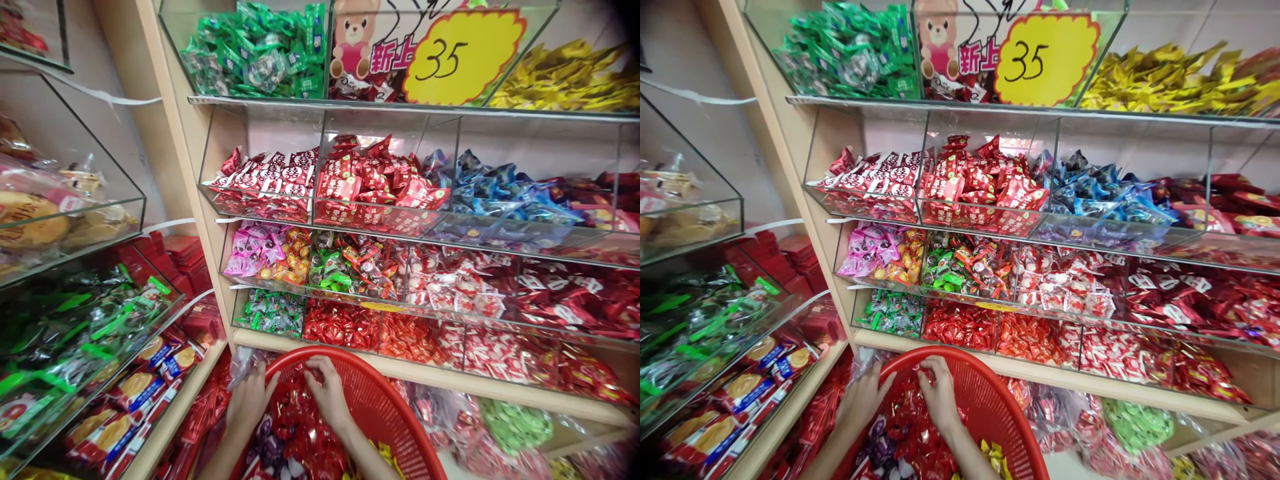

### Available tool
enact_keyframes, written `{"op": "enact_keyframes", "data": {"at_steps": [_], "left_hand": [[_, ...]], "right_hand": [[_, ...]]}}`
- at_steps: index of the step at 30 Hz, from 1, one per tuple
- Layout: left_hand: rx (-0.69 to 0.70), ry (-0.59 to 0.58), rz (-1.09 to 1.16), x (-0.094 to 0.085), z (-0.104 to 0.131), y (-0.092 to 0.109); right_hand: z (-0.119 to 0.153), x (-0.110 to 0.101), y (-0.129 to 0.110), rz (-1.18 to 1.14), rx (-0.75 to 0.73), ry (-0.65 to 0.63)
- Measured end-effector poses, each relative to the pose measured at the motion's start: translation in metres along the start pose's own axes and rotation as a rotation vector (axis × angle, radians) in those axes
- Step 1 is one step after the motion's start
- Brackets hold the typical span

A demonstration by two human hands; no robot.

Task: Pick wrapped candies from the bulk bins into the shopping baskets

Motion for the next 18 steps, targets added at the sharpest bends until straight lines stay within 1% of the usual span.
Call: {"op": "enact_keyframes", "data": {"at_steps": [3, 5, 7, 9, 10, 12, 14, 16, 18], "left_hand": [[0.006, 0.028, -0.004, 0.001, 0.0, 0.0], [0.009, 0.038, -0.011, 0.001, 0.0, -0.001], [0.005, 0.032, -0.012, 0.002, 0.0, -0.001], [0.006, 0.025, -0.002, 0.002, 0.0, -0.002], [0.01, 0.025, 0.003, 0.002, 0.0, -0.002], [0.02, 0.028, 0.014, 0.002, 0.0, -0.002], [0.025, 0.03, 0.02, 0.003, 0.0, -0.003], [0.025, 0.031, 0.022, 0.004, -0.001, -0.003], [0.026, 0.032, 0.021, 0.004, -0.001, -0.004]], "right_hand": [[-0.007, -0.011, -0.002, 0.07, -0.023, 0.035], [-0.013, -0.022, -0.003, 0.167, -0.063, 0.054], [-0.022, -0.037, -0.002, 0.316, -0.101, 0.072], [-0.034, -0.053, 0.0, 0.519, -0.078, 0.088], [-0.041, -0.062, 0.002, 0.639, -0.033, 0.09], [-0.055, -0.076, 0.006, 0.882, 0.113, 0.068], [-0.07, -0.085, 0.011, 1.077, 0.274, -0.01], [-0.083, -0.089, 0.015, 1.188, 0.385, -0.119], [-0.093, -0.088, 0.018, 1.242, 0.434, -0.21]]}}
Point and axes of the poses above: each hand's wrist, its own z-axis away from the middle knuckle, its own x-axis out of the palm, y = z × x, the point moved 1 cm from there along -z, towards the middle knuckle, and after that the axes turned 5 degrees about z, right-handed, at the moved point
